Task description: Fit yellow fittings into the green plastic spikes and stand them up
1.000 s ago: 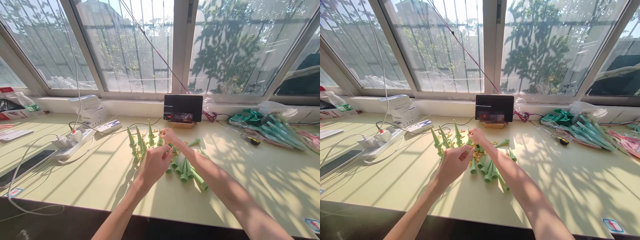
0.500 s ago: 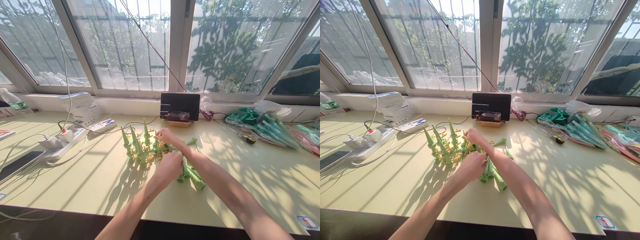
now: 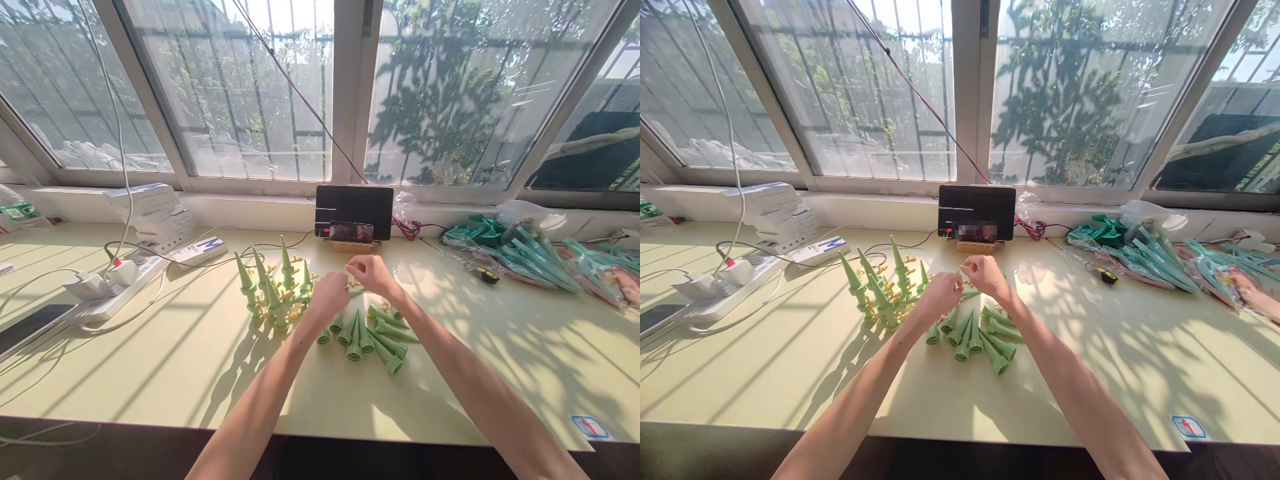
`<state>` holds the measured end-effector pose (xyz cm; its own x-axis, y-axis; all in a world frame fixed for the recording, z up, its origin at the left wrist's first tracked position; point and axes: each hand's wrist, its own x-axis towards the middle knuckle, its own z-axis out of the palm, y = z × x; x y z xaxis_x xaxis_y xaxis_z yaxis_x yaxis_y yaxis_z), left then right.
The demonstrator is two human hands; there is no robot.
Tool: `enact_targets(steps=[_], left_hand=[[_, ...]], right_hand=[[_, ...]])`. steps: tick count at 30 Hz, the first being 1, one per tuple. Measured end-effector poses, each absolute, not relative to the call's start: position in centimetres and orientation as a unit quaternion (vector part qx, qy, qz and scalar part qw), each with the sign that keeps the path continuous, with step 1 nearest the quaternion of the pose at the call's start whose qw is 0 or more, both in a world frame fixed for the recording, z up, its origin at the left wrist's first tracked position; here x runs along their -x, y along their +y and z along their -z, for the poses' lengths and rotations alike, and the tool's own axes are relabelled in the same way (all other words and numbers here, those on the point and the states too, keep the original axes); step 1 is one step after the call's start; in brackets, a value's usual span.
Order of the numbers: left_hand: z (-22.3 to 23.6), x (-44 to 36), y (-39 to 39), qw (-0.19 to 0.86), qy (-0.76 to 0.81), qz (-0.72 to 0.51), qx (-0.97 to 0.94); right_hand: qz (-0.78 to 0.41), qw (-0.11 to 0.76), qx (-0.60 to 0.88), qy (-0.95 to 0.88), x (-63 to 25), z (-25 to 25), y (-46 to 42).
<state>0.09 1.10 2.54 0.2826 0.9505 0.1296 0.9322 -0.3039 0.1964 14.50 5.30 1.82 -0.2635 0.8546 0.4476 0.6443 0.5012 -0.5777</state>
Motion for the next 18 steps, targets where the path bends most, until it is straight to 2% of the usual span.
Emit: enact_targets(steps=[7,18], left_hand=[[-1.0,-0.3,2.2,0.021,0.6,-0.15,-0.786],[0.7,0.0,2.2,0.028,0.591,-0.134,-0.795]], right_hand=[[-0.048,0.39,0.515,-0.762,-20.0,1.8,2.7],[-0.04,0.367,0.57,-0.735,-21.5,3.1,3.3]])
